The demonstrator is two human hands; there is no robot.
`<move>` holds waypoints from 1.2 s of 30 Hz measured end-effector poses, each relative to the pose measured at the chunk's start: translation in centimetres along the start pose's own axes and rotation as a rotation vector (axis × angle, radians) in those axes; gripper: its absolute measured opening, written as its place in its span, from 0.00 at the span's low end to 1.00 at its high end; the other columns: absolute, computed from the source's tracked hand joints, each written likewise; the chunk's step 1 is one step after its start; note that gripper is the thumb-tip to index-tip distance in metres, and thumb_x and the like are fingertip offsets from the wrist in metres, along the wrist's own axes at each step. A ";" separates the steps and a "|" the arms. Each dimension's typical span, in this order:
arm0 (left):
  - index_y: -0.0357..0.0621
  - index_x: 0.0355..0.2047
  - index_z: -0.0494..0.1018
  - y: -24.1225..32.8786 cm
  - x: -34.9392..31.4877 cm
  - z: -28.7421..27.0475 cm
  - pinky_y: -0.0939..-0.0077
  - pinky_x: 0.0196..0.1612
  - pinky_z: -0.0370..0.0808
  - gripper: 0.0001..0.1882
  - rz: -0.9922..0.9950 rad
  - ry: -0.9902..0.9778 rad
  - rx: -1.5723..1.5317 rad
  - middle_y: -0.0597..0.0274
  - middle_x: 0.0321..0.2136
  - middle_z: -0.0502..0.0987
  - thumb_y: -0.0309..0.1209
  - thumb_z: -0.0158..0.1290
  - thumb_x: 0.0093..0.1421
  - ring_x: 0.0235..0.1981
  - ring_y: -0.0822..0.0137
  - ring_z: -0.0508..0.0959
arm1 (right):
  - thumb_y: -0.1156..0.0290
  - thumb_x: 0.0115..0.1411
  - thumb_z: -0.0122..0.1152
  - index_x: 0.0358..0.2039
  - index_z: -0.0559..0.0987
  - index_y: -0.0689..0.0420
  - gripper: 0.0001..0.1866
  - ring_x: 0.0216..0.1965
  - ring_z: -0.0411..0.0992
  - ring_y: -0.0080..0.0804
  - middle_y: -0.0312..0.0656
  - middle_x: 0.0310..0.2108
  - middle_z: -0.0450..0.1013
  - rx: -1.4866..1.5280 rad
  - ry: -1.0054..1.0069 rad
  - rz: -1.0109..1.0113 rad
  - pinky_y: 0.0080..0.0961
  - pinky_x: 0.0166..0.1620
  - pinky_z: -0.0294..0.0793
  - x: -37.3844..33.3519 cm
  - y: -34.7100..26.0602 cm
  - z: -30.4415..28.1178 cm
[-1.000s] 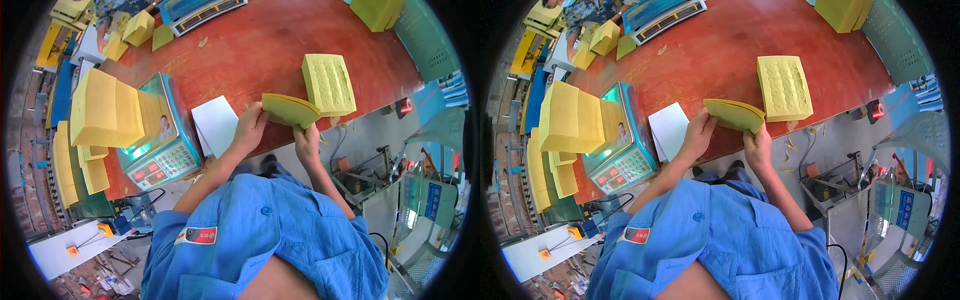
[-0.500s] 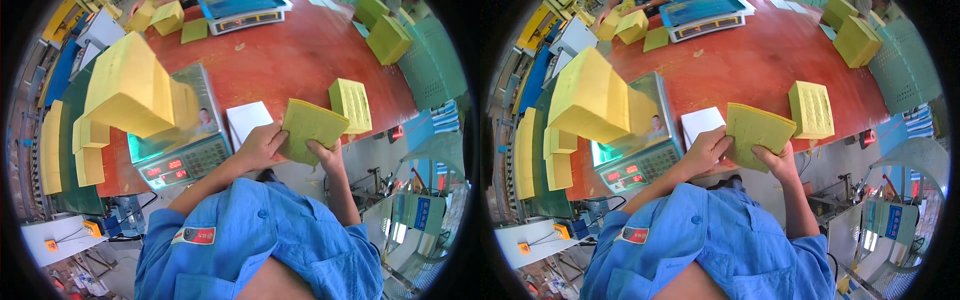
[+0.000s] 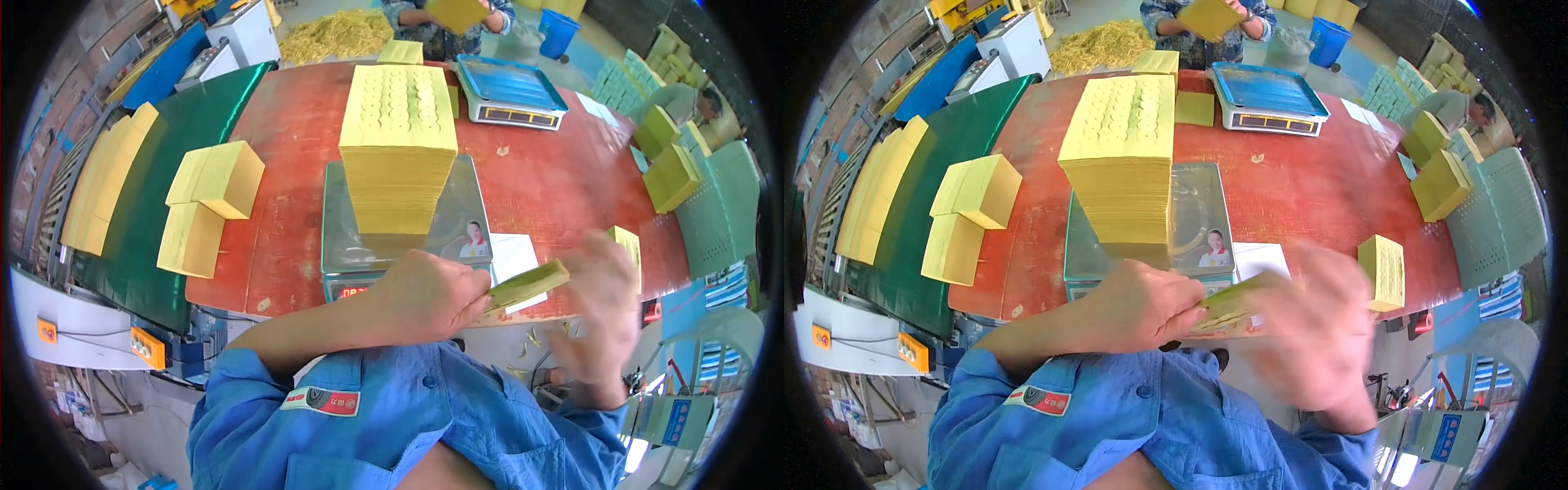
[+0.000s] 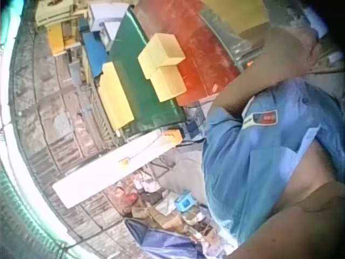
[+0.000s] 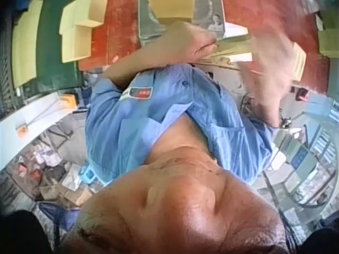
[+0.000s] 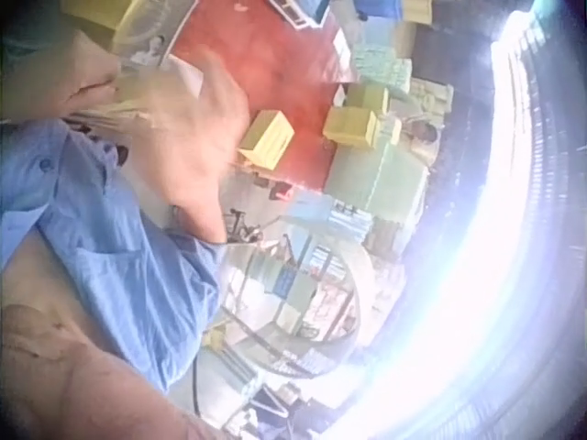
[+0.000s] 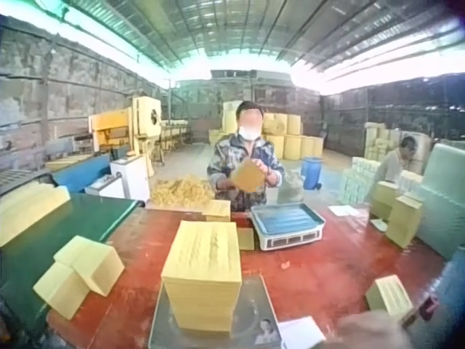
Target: Weighing and stacking blocks of yellow textured paper on a digital scale.
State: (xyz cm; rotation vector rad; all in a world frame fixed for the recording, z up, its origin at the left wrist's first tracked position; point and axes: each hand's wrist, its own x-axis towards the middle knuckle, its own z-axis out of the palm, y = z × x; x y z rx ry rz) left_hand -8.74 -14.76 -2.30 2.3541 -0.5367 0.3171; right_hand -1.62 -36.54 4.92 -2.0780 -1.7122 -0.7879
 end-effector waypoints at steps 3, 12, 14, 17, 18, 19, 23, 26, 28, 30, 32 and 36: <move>0.41 0.25 0.71 1.0 -1.2 -3.4 0.58 0.26 0.74 0.10 0.063 -0.021 0.124 0.54 0.20 0.75 0.34 0.55 0.57 0.22 0.52 0.78 | 0.71 0.41 0.63 0.43 0.76 0.68 0.26 0.39 0.74 0.39 0.46 0.35 0.74 0.130 -0.133 -0.150 0.32 0.42 0.73 4.0 -2.5 2.4; 0.35 0.33 0.76 -2.1 -5.8 -14.4 0.71 0.27 0.73 0.22 0.004 0.154 -0.235 0.59 0.20 0.77 0.47 0.60 0.57 0.23 0.64 0.79 | 0.76 0.52 0.58 0.34 0.77 0.62 0.08 0.25 0.71 0.27 0.41 0.27 0.74 0.215 -0.150 0.193 0.23 0.31 0.69 10.4 -1.9 1.0; 0.35 0.43 0.76 -5.7 -5.6 -15.3 0.72 0.40 0.75 0.31 -0.019 0.361 -0.705 0.60 0.36 0.79 0.55 0.54 0.60 0.39 0.65 0.79 | 0.74 0.59 0.56 0.34 0.78 0.63 0.06 0.27 0.71 0.21 0.37 0.28 0.75 0.458 -0.012 0.640 0.19 0.32 0.69 13.1 -1.1 1.4; 0.34 0.47 0.73 -6.8 -2.5 -14.9 0.71 0.44 0.76 0.32 -0.063 0.391 -1.059 0.54 0.40 0.78 0.55 0.52 0.61 0.45 0.66 0.77 | 0.71 0.63 0.54 0.37 0.78 0.64 0.10 0.29 0.72 0.19 0.35 0.31 0.75 0.989 0.229 0.784 0.18 0.34 0.69 15.4 4.1 6.2; 0.34 0.49 0.72 -6.8 -0.8 -14.4 0.72 0.40 0.77 0.32 -0.114 0.334 -1.134 0.53 0.41 0.78 0.55 0.46 0.64 0.43 0.64 0.79 | 0.72 0.62 0.55 0.39 0.78 0.67 0.11 0.30 0.73 0.21 0.39 0.32 0.76 1.073 0.281 0.808 0.20 0.34 0.70 15.4 4.9 7.3; 0.35 0.52 0.70 -6.8 0.1 -14.3 0.73 0.36 0.78 0.32 -0.174 0.285 -1.198 0.51 0.41 0.79 0.55 0.41 0.67 0.41 0.61 0.80 | 0.73 0.61 0.56 0.41 0.77 0.68 0.11 0.32 0.74 0.24 0.40 0.34 0.76 1.154 0.287 0.814 0.21 0.35 0.72 15.2 6.8 9.3; 0.36 0.48 0.72 -9.8 2.3 -15.1 0.79 0.29 0.76 0.27 -0.337 0.341 -1.018 0.53 0.37 0.80 0.51 0.46 0.66 0.32 0.67 0.81 | 0.73 0.60 0.57 0.42 0.77 0.68 0.13 0.33 0.74 0.26 0.41 0.34 0.76 1.259 0.199 0.960 0.21 0.35 0.72 14.9 7.8 12.9; 0.38 0.42 0.75 -11.6 2.8 -16.3 0.85 0.19 0.69 0.21 -0.438 0.264 -0.866 0.56 0.30 0.80 0.46 0.51 0.64 0.22 0.73 0.77 | 0.72 0.60 0.58 0.42 0.77 0.69 0.13 0.33 0.74 0.26 0.41 0.34 0.75 1.298 0.255 1.012 0.22 0.34 0.71 14.6 7.7 13.5; 0.38 0.36 0.76 -11.8 3.4 -16.8 0.84 0.13 0.64 0.16 -0.535 0.245 -0.918 0.56 0.25 0.80 0.41 0.53 0.63 0.15 0.73 0.74 | 0.69 0.60 0.59 0.42 0.78 0.68 0.15 0.33 0.73 0.25 0.42 0.34 0.75 1.199 0.155 0.988 0.23 0.34 0.72 14.4 8.6 13.3; 0.38 0.35 0.77 -12.3 3.7 -16.9 0.85 0.12 0.62 0.14 -0.520 0.250 -0.885 0.57 0.24 0.80 0.38 0.54 0.62 0.15 0.74 0.73 | 0.69 0.60 0.59 0.41 0.78 0.67 0.15 0.32 0.73 0.24 0.41 0.33 0.75 1.208 0.154 0.980 0.24 0.33 0.71 14.4 8.2 13.3; 0.39 0.33 0.77 -13.4 4.1 -17.0 0.85 0.12 0.61 0.12 -0.542 0.285 -0.794 0.58 0.22 0.79 0.36 0.55 0.61 0.14 0.75 0.72 | 0.68 0.59 0.59 0.41 0.78 0.66 0.15 0.30 0.73 0.24 0.40 0.32 0.75 1.221 0.146 0.961 0.24 0.32 0.71 14.9 7.7 13.2; 0.43 0.29 0.76 -14.7 5.2 -17.5 0.83 0.12 0.57 0.08 -0.585 0.297 -0.757 0.60 0.21 0.79 0.34 0.55 0.60 0.13 0.76 0.70 | 0.66 0.60 0.59 0.35 0.79 0.62 0.11 0.25 0.70 0.22 0.39 0.29 0.74 1.175 0.006 1.004 0.22 0.27 0.66 15.5 8.0 12.6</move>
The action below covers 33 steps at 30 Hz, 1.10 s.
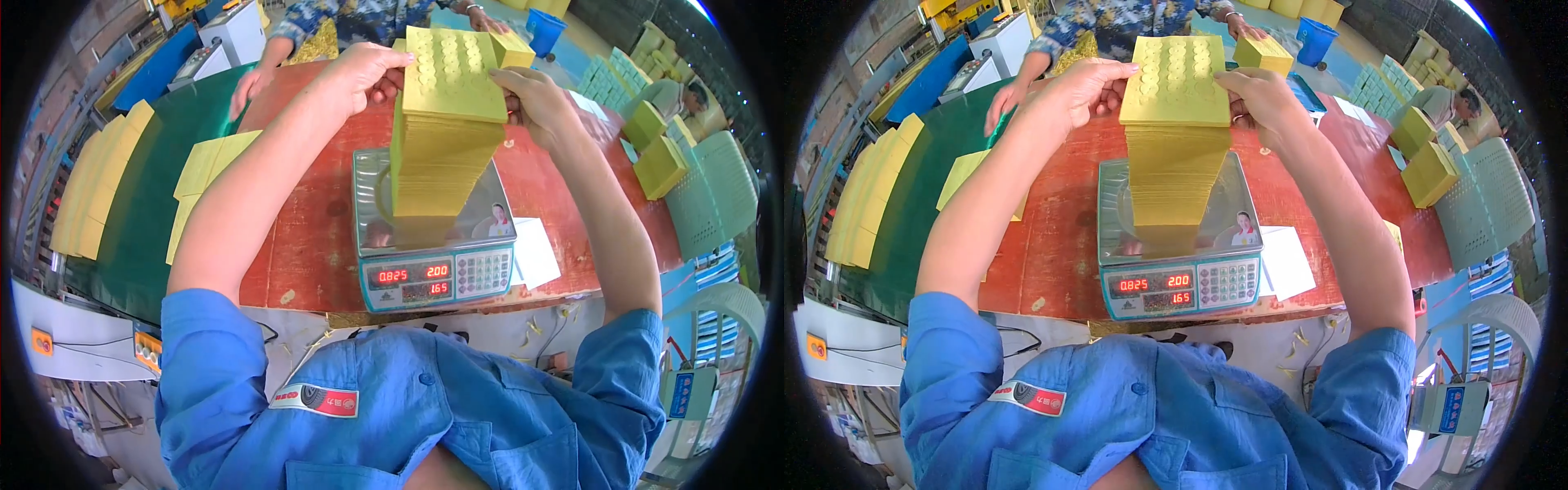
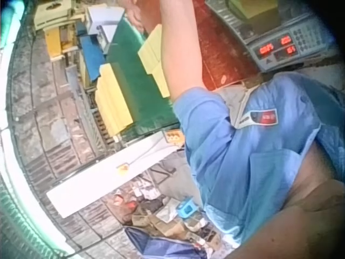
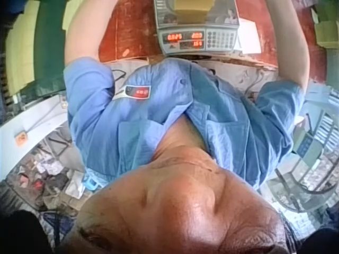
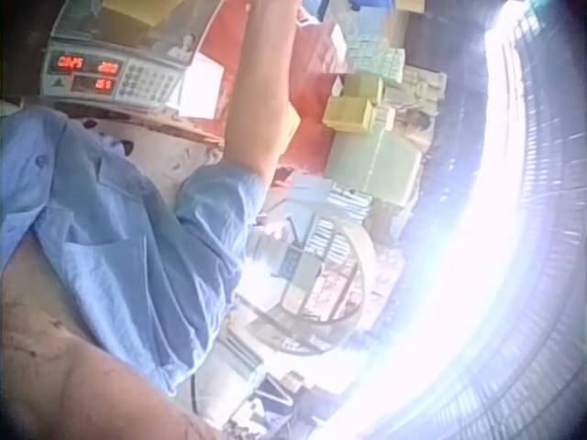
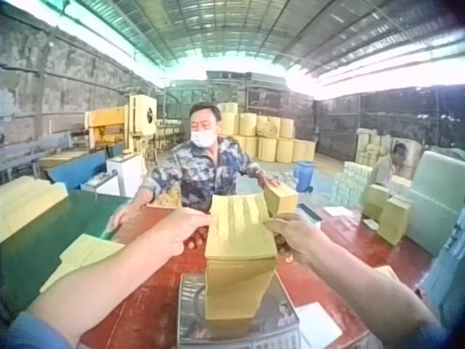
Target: Weighing and stacking blocks of yellow textured paper on a digital scale.
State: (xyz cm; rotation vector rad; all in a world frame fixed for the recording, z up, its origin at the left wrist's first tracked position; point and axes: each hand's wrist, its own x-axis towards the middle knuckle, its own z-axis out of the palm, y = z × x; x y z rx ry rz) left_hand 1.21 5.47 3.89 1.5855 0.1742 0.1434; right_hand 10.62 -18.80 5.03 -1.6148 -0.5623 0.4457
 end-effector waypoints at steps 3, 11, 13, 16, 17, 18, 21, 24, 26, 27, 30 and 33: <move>0.44 0.28 0.76 -0.6 0.2 -0.1 0.81 0.13 0.56 0.08 -0.036 0.035 0.012 0.62 0.19 0.77 0.34 0.55 0.60 0.13 0.76 0.69 | 0.63 0.60 0.60 0.30 0.78 0.57 0.10 0.22 0.66 0.18 0.33 0.24 0.72 -0.079 -0.012 0.049 0.19 0.25 0.62 0.0 0.1 0.1; 0.44 0.26 0.76 -1.0 -0.6 0.6 0.80 0.15 0.56 0.10 -0.051 0.051 0.026 0.64 0.19 0.75 0.37 0.56 0.59 0.13 0.75 0.67 | 0.61 0.57 0.63 0.26 0.77 0.58 0.13 0.21 0.64 0.20 0.32 0.22 0.69 -0.084 0.014 0.084 0.19 0.23 0.61 0.2 1.2 -0.7; 0.44 0.26 0.75 -1.0 -0.9 0.6 0.80 0.15 0.56 0.10 -0.053 0.054 0.043 0.64 0.19 0.75 0.37 0.56 0.59 0.13 0.75 0.67 | 0.60 0.58 0.64 0.24 0.76 0.55 0.13 0.17 0.60 0.15 0.30 0.19 0.67 -0.075 0.026 0.037 0.17 0.21 0.54 0.2 1.5 -0.3; 0.45 0.26 0.73 -1.1 -1.2 0.8 0.81 0.14 0.56 0.11 -0.043 0.048 0.083 0.64 0.18 0.74 0.38 0.55 0.60 0.14 0.75 0.67 | 0.61 0.59 0.63 0.25 0.77 0.58 0.14 0.17 0.61 0.15 0.31 0.20 0.69 -0.080 0.008 0.002 0.15 0.20 0.55 -0.2 1.9 -0.5; 0.45 0.26 0.73 -1.3 -1.2 0.9 0.81 0.14 0.56 0.11 -0.003 0.050 0.116 0.65 0.17 0.74 0.38 0.55 0.60 0.13 0.75 0.67 | 0.61 0.59 0.63 0.25 0.77 0.58 0.14 0.17 0.61 0.15 0.31 0.20 0.69 -0.077 0.013 0.002 0.15 0.20 0.55 -0.2 2.1 -0.5; 0.45 0.25 0.72 -1.4 -1.3 1.0 0.81 0.13 0.56 0.12 0.036 0.054 0.149 0.65 0.17 0.73 0.38 0.54 0.60 0.13 0.75 0.67 | 0.60 0.59 0.63 0.26 0.77 0.58 0.14 0.17 0.62 0.15 0.32 0.20 0.70 -0.102 0.018 0.002 0.14 0.19 0.56 -0.2 2.3 -0.5; 0.45 0.24 0.71 -1.4 -1.4 1.3 0.80 0.13 0.57 0.12 0.061 0.076 0.226 0.65 0.16 0.73 0.39 0.54 0.61 0.12 0.75 0.68 | 0.60 0.59 0.63 0.27 0.77 0.58 0.14 0.18 0.63 0.15 0.33 0.21 0.70 -0.125 0.033 0.001 0.13 0.20 0.57 -0.4 2.4 -0.2; 0.45 0.24 0.71 -1.4 -1.5 1.7 0.80 0.12 0.57 0.12 0.073 0.119 0.249 0.65 0.15 0.72 0.38 0.54 0.61 0.11 0.75 0.68 | 0.60 0.59 0.63 0.28 0.77 0.57 0.13 0.19 0.64 0.15 0.33 0.21 0.71 -0.125 0.053 -0.007 0.14 0.21 0.59 -0.6 2.7 -0.1; 0.45 0.24 0.71 -1.6 -1.3 1.7 0.80 0.11 0.58 0.12 0.079 0.121 0.260 0.65 0.15 0.73 0.38 0.54 0.61 0.11 0.74 0.68 | 0.60 0.59 0.63 0.28 0.77 0.57 0.13 0.19 0.64 0.15 0.33 0.21 0.71 -0.123 0.064 -0.013 0.14 0.22 0.60 -0.6 3.0 -0.1; 0.45 0.24 0.71 -1.7 -1.3 1.7 0.80 0.11 0.59 0.13 0.088 0.126 0.269 0.64 0.15 0.73 0.38 0.54 0.61 0.10 0.74 0.68 | 0.60 0.59 0.63 0.29 0.77 0.57 0.13 0.20 0.65 0.16 0.33 0.21 0.71 -0.112 0.054 -0.038 0.15 0.22 0.60 -0.6 3.1 -0.1; 0.43 0.25 0.71 -2.6 -1.2 2.1 0.80 0.09 0.60 0.13 0.149 0.219 0.304 0.63 0.14 0.73 0.39 0.54 0.61 0.09 0.75 0.69 | 0.61 0.60 0.63 0.31 0.76 0.59 0.13 0.20 0.65 0.17 0.33 0.22 0.71 -0.101 0.068 -0.088 0.16 0.22 0.61 -0.4 3.6 0.0; 0.40 0.29 0.71 -2.6 -1.3 1.6 0.72 0.17 0.70 0.15 0.160 0.242 0.396 0.60 0.19 0.77 0.40 0.54 0.61 0.15 0.67 0.75 | 0.63 0.61 0.62 0.36 0.76 0.61 0.13 0.20 0.65 0.18 0.34 0.22 0.71 -0.125 0.105 -0.148 0.17 0.23 0.62 -0.4 3.9 0.4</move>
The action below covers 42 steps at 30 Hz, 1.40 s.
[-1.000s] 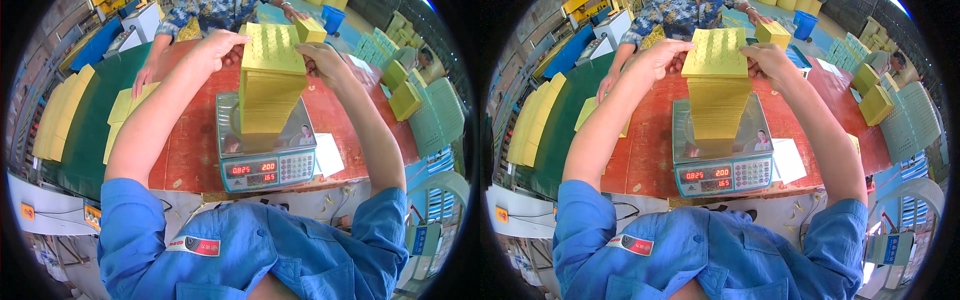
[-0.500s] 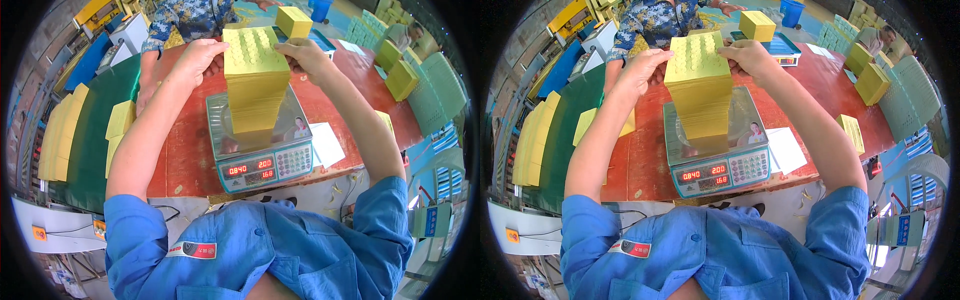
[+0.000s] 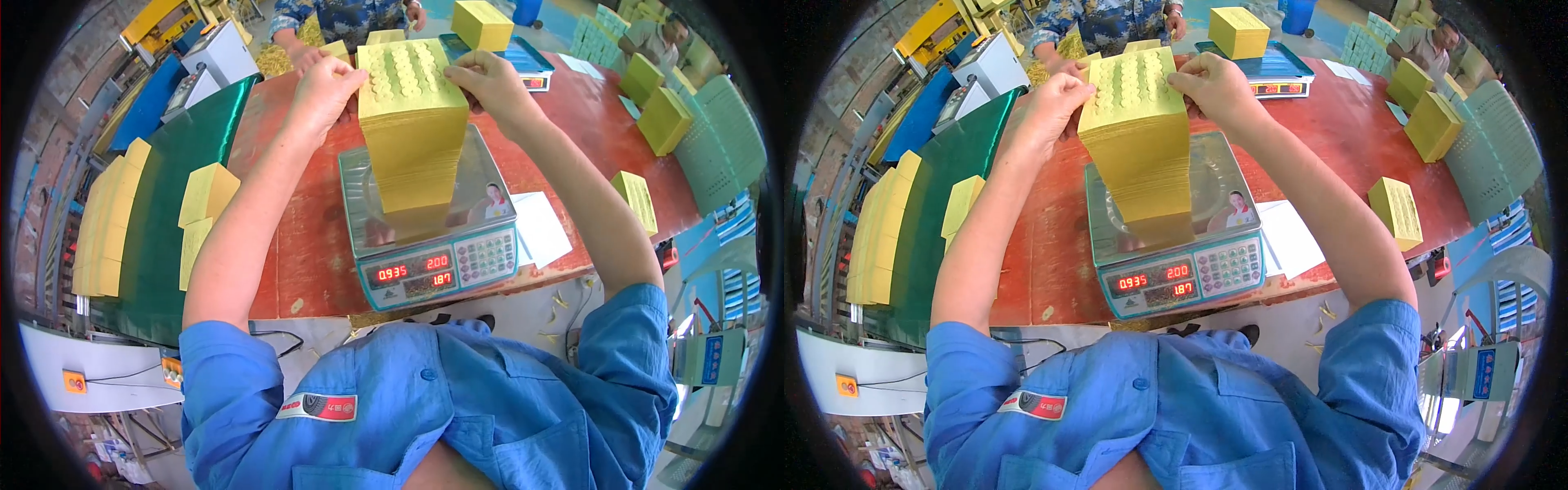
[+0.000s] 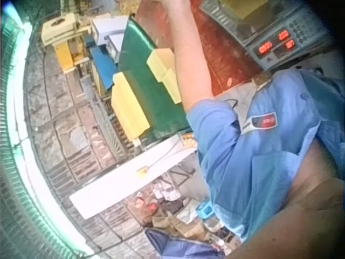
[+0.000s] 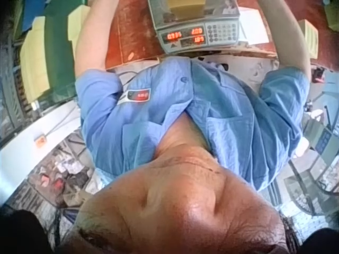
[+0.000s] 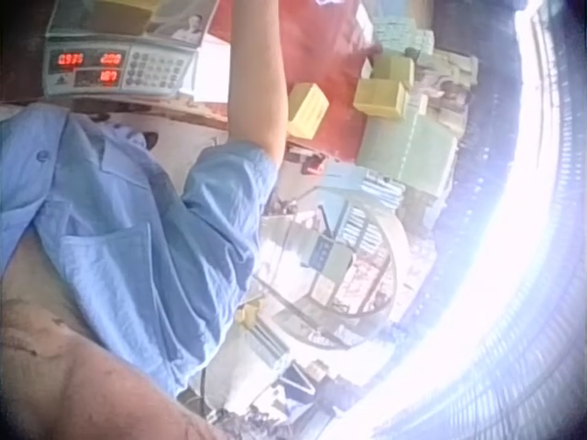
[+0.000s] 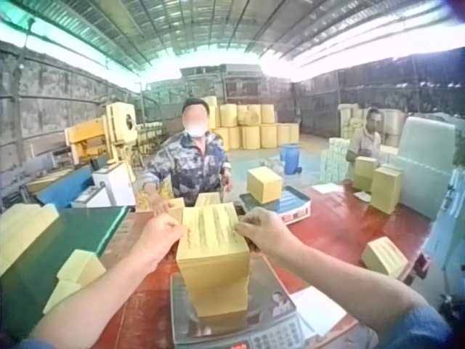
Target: Weighing and stacking blocks of yellow textured paper on a digital scale.
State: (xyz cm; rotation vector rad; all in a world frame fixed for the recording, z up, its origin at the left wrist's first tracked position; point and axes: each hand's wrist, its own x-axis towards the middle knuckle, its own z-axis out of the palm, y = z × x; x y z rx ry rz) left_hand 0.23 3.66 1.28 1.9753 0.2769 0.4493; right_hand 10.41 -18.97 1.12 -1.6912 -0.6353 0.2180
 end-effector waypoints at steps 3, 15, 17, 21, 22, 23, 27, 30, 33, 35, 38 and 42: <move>0.39 0.36 0.72 -0.7 1.8 -1.1 0.62 0.29 0.76 0.15 0.443 0.374 0.506 0.60 0.24 0.79 0.41 0.53 0.61 0.25 0.56 0.79 | 0.64 0.61 0.61 0.42 0.76 0.63 0.15 0.20 0.65 0.18 0.34 0.22 0.71 0.011 0.005 -0.049 0.17 0.23 0.62 -0.5 -0.6 0.7; 0.58 0.67 0.56 -0.8 2.7 4.1 0.43 0.66 0.48 0.36 0.509 -0.260 0.872 0.49 0.68 0.53 0.63 0.32 0.65 0.69 0.48 0.51 | 0.65 0.63 0.59 0.47 0.76 0.61 0.15 0.20 0.66 0.16 0.33 0.24 0.72 0.016 -0.022 -0.095 0.16 0.22 0.63 0.9 2.4 0.5; 0.59 0.67 0.55 -1.3 3.4 3.1 0.45 0.66 0.48 0.38 0.555 -0.245 0.842 0.49 0.68 0.53 0.64 0.31 0.64 0.69 0.47 0.50 | 0.64 0.65 0.57 0.47 0.76 0.61 0.16 0.20 0.66 0.16 0.32 0.23 0.71 0.131 -0.060 -0.121 0.16 0.22 0.65 1.0 2.7 1.0; 0.49 0.68 0.52 1.2 2.9 2.8 0.61 0.69 0.48 0.34 0.549 -0.172 0.964 0.50 0.67 0.56 0.49 0.44 0.67 0.69 0.55 0.53 | 0.56 0.67 0.51 0.58 0.69 0.52 0.22 0.47 0.67 0.30 0.40 0.50 0.70 0.130 -0.156 0.010 0.30 0.46 0.72 -1.8 0.6 -2.7; 0.46 0.61 0.62 3.2 1.6 3.4 0.60 0.65 0.57 0.27 0.635 -0.081 0.967 0.52 0.61 0.65 0.47 0.44 0.67 0.64 0.56 0.61 | 0.66 0.63 0.57 0.44 0.77 0.64 0.15 0.24 0.69 0.20 0.35 0.25 0.73 0.259 0.000 -0.241 0.19 0.29 0.70 -3.0 1.9 -3.3; 0.44 0.62 0.63 4.3 -0.4 3.3 0.65 0.65 0.56 0.28 0.524 0.005 0.719 0.55 0.61 0.65 0.46 0.44 0.68 0.64 0.59 0.62 | 0.68 0.63 0.56 0.44 0.77 0.64 0.14 0.24 0.68 0.19 0.35 0.25 0.72 0.260 0.020 -0.243 0.18 0.29 0.68 -4.4 2.8 -4.3; 0.39 0.56 0.69 2.3 -7.0 1.9 0.74 0.58 0.65 0.21 0.389 0.544 0.155 0.56 0.53 0.73 0.35 0.50 0.66 0.54 0.66 0.71 | 0.74 0.65 0.50 0.47 0.76 0.65 0.13 0.26 0.67 0.19 0.35 0.25 0.70 0.192 0.087 -0.110 0.19 0.30 0.67 -11.5 8.3 -10.3; 0.33 0.54 0.69 -2.0 -13.9 1.7 0.72 0.53 0.67 0.21 0.215 0.730 0.214 0.58 0.47 0.74 0.36 0.45 0.68 0.49 0.68 0.72 | 0.78 0.64 0.49 0.46 0.76 0.65 0.12 0.26 0.67 0.19 0.34 0.27 0.69 0.095 0.275 -0.008 0.17 0.31 0.67 -16.7 12.4 -17.5; 0.35 0.41 0.74 -8.2 -23.0 3.7 0.79 0.36 0.68 0.15 -0.112 0.780 0.129 0.63 0.32 0.74 0.35 0.45 0.67 0.30 0.73 0.69 | 0.77 0.66 0.50 0.49 0.76 0.61 0.12 0.34 0.71 0.19 0.36 0.35 0.73 0.004 0.472 -0.037 0.18 0.39 0.71 -19.5 18.7 -27.7; 0.37 0.37 0.74 -10.2 -27.5 6.8 0.80 0.32 0.70 0.11 -0.185 0.738 0.089 0.63 0.26 0.75 0.32 0.47 0.66 0.26 0.74 0.72 | 0.75 0.66 0.53 0.55 0.73 0.59 0.17 0.47 0.72 0.24 0.37 0.48 0.74 -0.377 0.614 -0.148 0.21 0.49 0.70 -20.3 23.3 -36.1; 0.38 0.34 0.75 -10.6 -31.4 13.1 0.81 0.28 0.72 0.09 -0.354 0.725 -0.078 0.62 0.24 0.77 0.30 0.48 0.66 0.24 0.74 0.76 | 0.64 0.66 0.55 0.60 0.69 0.56 0.23 0.57 0.67 0.35 0.47 0.58 0.68 -0.757 0.654 -0.011 0.30 0.57 0.67 -20.8 27.2 -46.2; 0.38 0.36 0.74 -9.9 -31.2 20.1 0.81 0.28 0.74 0.10 -0.488 0.495 -0.088 0.61 0.24 0.77 0.33 0.50 0.65 0.23 0.73 0.76 | 0.56 0.65 0.55 0.59 0.69 0.62 0.28 0.55 0.68 0.32 0.48 0.55 0.70 -0.522 0.477 0.179 0.25 0.58 0.64 -21.7 36.3 -55.2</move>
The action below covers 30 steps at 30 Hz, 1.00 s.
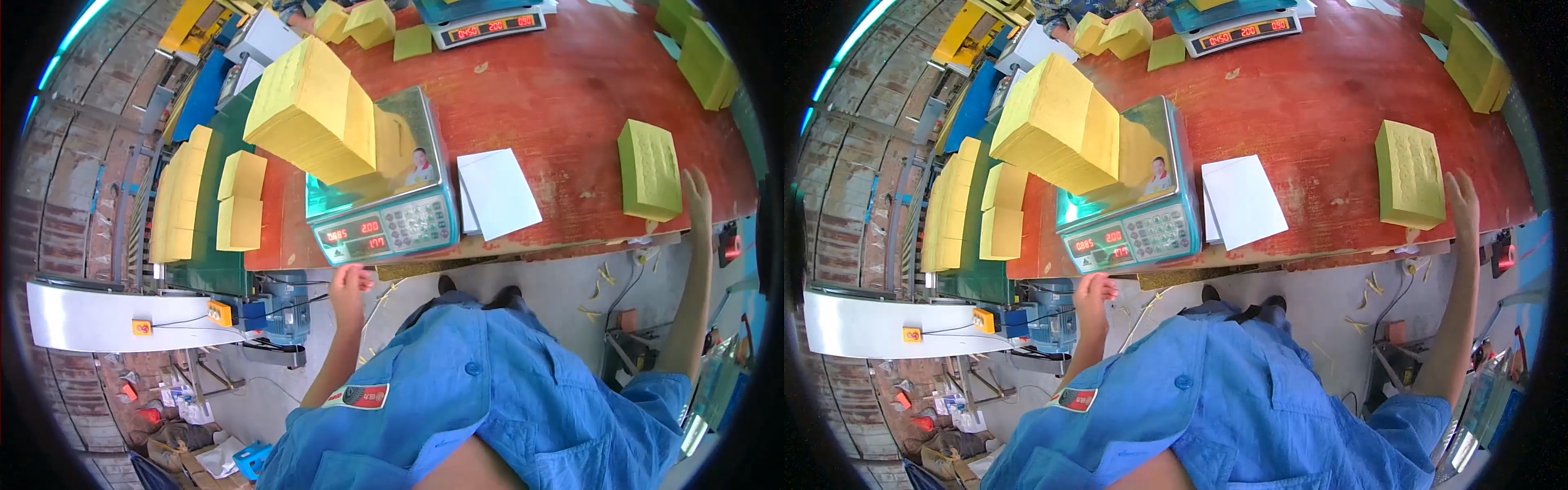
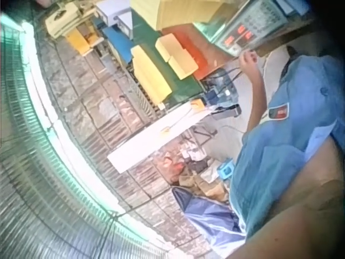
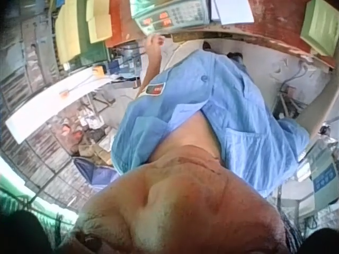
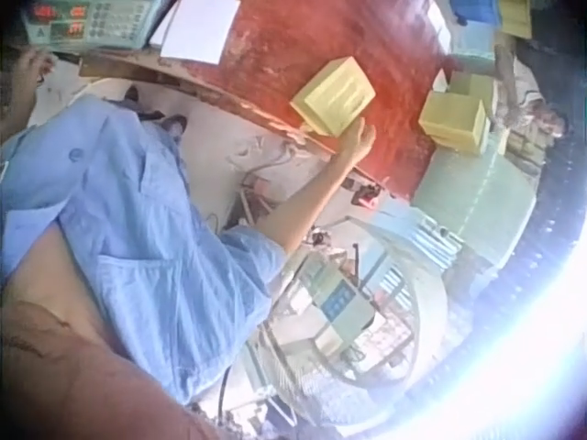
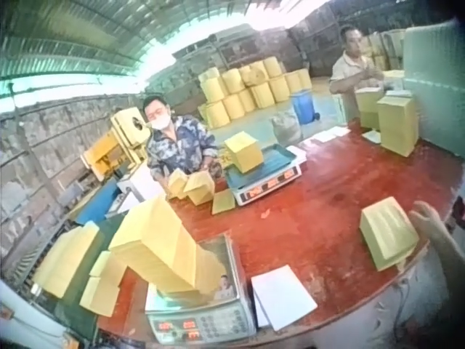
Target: Weighing and stacking blocks of yellow textured paper on a digital scale.
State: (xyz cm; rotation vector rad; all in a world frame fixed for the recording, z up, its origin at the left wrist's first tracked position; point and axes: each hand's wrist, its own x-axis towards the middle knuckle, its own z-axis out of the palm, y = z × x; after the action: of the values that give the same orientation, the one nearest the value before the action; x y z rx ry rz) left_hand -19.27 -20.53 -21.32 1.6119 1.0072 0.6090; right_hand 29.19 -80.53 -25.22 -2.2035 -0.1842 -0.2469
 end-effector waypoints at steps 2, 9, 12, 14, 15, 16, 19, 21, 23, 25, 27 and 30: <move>0.37 0.36 0.74 0.3 -1.5 1.7 0.81 0.29 0.74 0.10 -0.030 -0.040 -0.004 0.60 0.25 0.77 0.32 0.50 0.65 0.23 0.73 0.76 | 0.56 0.66 0.54 0.57 0.70 0.62 0.27 0.53 0.69 0.29 0.45 0.52 0.72 0.176 -0.185 0.149 0.24 0.56 0.65 -0.8 -3.3 2.5; 0.36 0.39 0.75 1.8 -4.7 8.8 0.78 0.32 0.76 0.10 0.020 -0.465 0.128 0.60 0.29 0.79 0.31 0.49 0.65 0.27 0.72 0.78 | 0.59 0.66 0.52 0.52 0.74 0.63 0.22 0.40 0.70 0.21 0.38 0.38 0.75 0.331 -0.314 0.246 0.20 0.45 0.68 -4.5 -11.1 5.7; 0.38 0.37 0.76 5.7 -6.7 15.0 0.70 0.34 0.76 0.08 0.306 -0.728 0.227 0.54 0.29 0.80 0.29 0.53 0.61 0.30 0.64 0.80 | 0.59 0.66 0.50 0.50 0.75 0.64 0.21 0.37 0.68 0.22 0.39 0.36 0.74 0.272 -0.311 0.238 0.21 0.43 0.68 -6.0 -12.7 6.5; 0.38 0.36 0.76 7.4 -7.2 19.2 0.67 0.36 0.75 0.08 0.707 -0.788 0.223 0.55 0.32 0.79 0.30 0.52 0.60 0.33 0.59 0.80 | 0.59 0.67 0.50 0.50 0.75 0.64 0.21 0.38 0.68 0.22 0.39 0.37 0.74 0.269 -0.325 0.197 0.21 0.43 0.68 -6.8 -11.5 7.7; 0.38 0.34 0.75 7.9 -7.6 21.3 0.66 0.37 0.74 0.06 0.808 -0.765 0.139 0.55 0.32 0.78 0.28 0.53 0.59 0.35 0.56 0.79 | 0.59 0.67 0.50 0.50 0.75 0.64 0.21 0.38 0.69 0.22 0.40 0.37 0.74 0.286 -0.313 0.185 0.21 0.43 0.68 -7.1 -11.3 8.4; 0.38 0.33 0.75 9.5 -8.2 22.6 0.65 0.38 0.74 0.06 0.747 -0.813 0.105 0.55 0.31 0.77 0.27 0.53 0.59 0.35 0.55 0.78 | 0.59 0.67 0.50 0.50 0.75 0.64 0.21 0.38 0.69 0.22 0.40 0.37 0.74 0.285 -0.339 0.170 0.21 0.43 0.68 -7.7 -11.9 8.8; 0.38 0.33 0.75 11.5 -9.1 26.5 0.63 0.42 0.73 0.07 0.816 -0.797 0.062 0.54 0.35 0.75 0.27 0.57 0.54 0.38 0.54 0.77 | 0.59 0.68 0.50 0.51 0.74 0.64 0.21 0.41 0.70 0.23 0.41 0.40 0.74 0.218 -0.336 0.196 0.21 0.45 0.69 -9.8 -14.4 9.5; 0.38 0.33 0.75 12.8 -9.5 28.5 0.62 0.47 0.72 0.10 1.191 -0.692 0.123 0.53 0.39 0.75 0.28 0.59 0.50 0.43 0.54 0.75 | 0.60 0.68 0.50 0.53 0.73 0.63 0.21 0.43 0.70 0.24 0.41 0.43 0.74 0.374 -0.336 0.220 0.22 0.47 0.69 -11.0 -14.6 9.6; 0.37 0.32 0.75 13.3 -9.3 29.6 0.62 0.49 0.72 0.10 1.274 -0.658 0.169 0.53 0.40 0.74 0.28 0.59 0.50 0.45 0.54 0.74 | 0.61 0.69 0.49 0.55 0.71 0.62 0.21 0.44 0.70 0.25 0.40 0.45 0.73 0.359 -0.347 0.240 0.23 0.48 0.69 -11.6 -15.2 9.5; 0.37 0.32 0.75 12.9 -8.6 31.0 0.62 0.51 0.71 0.10 1.363 -0.625 0.216 0.52 0.41 0.74 0.28 0.58 0.49 0.47 0.54 0.73 | 0.62 0.69 0.49 0.56 0.71 0.62 0.21 0.46 0.69 0.25 0.41 0.47 0.72 0.455 -0.362 0.261 0.23 0.49 0.69 -12.1 -16.3 9.4; 0.37 0.30 0.74 12.8 -8.2 32.0 0.65 0.49 0.72 0.09 1.387 -0.543 0.331 0.54 0.37 0.74 0.28 0.55 0.48 0.45 0.57 0.73 | 0.61 0.70 0.47 0.56 0.70 0.64 0.22 0.49 0.69 0.26 0.42 0.50 0.71 0.489 -0.300 0.241 0.23 0.50 0.68 -12.9 -17.1 8.9; 0.39 0.28 0.73 13.7 -8.0 32.8 0.66 0.45 0.73 0.07 1.371 -0.622 0.385 0.56 0.33 0.73 0.27 0.53 0.47 0.40 0.58 0.74 | 0.60 0.70 0.44 0.57 0.69 0.64 0.23 0.51 0.70 0.29 0.43 0.51 0.71 0.802 -0.272 0.327 0.25 0.53 0.68 -13.2 -15.6 8.0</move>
State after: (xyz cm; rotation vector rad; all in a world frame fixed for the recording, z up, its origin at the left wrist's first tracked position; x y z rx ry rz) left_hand 7.20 -45.08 -16.55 2.5109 -0.6194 0.6988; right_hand 13.81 -65.41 -21.08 -1.4248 -0.0505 0.2754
